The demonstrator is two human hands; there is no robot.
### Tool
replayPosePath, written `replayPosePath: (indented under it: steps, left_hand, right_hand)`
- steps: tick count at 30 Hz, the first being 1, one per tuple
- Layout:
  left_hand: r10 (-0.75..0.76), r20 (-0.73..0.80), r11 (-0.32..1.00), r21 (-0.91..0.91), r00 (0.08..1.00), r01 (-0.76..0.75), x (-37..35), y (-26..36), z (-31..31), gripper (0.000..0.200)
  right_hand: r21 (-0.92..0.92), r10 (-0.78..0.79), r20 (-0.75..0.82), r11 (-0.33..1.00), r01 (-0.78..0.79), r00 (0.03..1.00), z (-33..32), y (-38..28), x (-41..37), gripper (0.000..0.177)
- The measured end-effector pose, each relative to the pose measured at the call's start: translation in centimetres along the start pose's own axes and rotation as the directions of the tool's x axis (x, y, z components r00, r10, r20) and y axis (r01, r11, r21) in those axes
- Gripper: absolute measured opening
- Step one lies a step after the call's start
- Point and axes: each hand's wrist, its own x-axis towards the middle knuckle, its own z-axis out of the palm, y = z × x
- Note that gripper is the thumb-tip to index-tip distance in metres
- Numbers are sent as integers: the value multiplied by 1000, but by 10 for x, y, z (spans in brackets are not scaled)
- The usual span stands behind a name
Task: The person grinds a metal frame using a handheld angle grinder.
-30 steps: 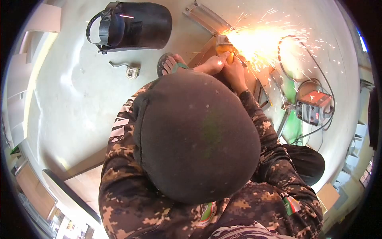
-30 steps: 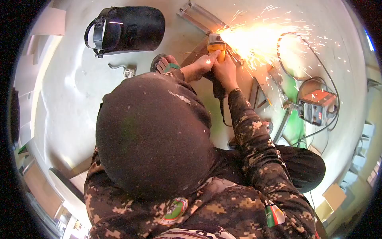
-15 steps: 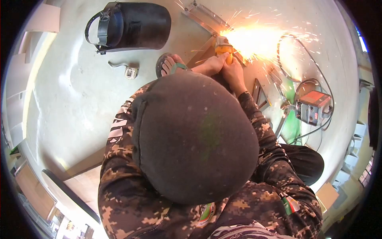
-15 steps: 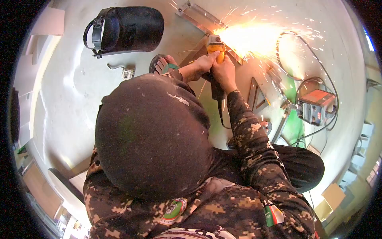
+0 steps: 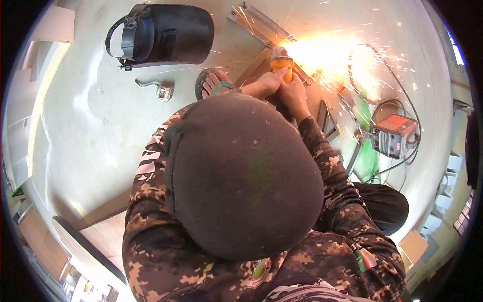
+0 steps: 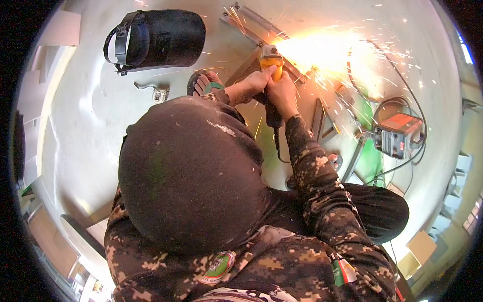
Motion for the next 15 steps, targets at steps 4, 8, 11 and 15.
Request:
replayPosePath:
  steps: [4, 8, 11, 15]
  left_hand:
    - [-17, -8, 1000, -19, 1000, 17, 1, -3, -1, 69]
    - [-51, 1, 995, -88, 999, 51, -7, 5, 0, 70]
    - [1, 56, 1000, -4, 998, -1, 3, -10, 0, 70]
    - [12, 90, 1000, -16, 996, -11, -4, -2, 13, 68]
  right_hand:
    - [4, 1, -3, 1000, -1, 1000, 3, 5, -3, 57]
    - [46, -11, 14, 999, 11, 1000, 3, 8, 3, 56]
    - [-25, -3, -13, 1000, 3, 1000, -6, 0, -12, 55]
    - [27, -14, -83, 1000, 16, 996, -12, 12, -15, 55]
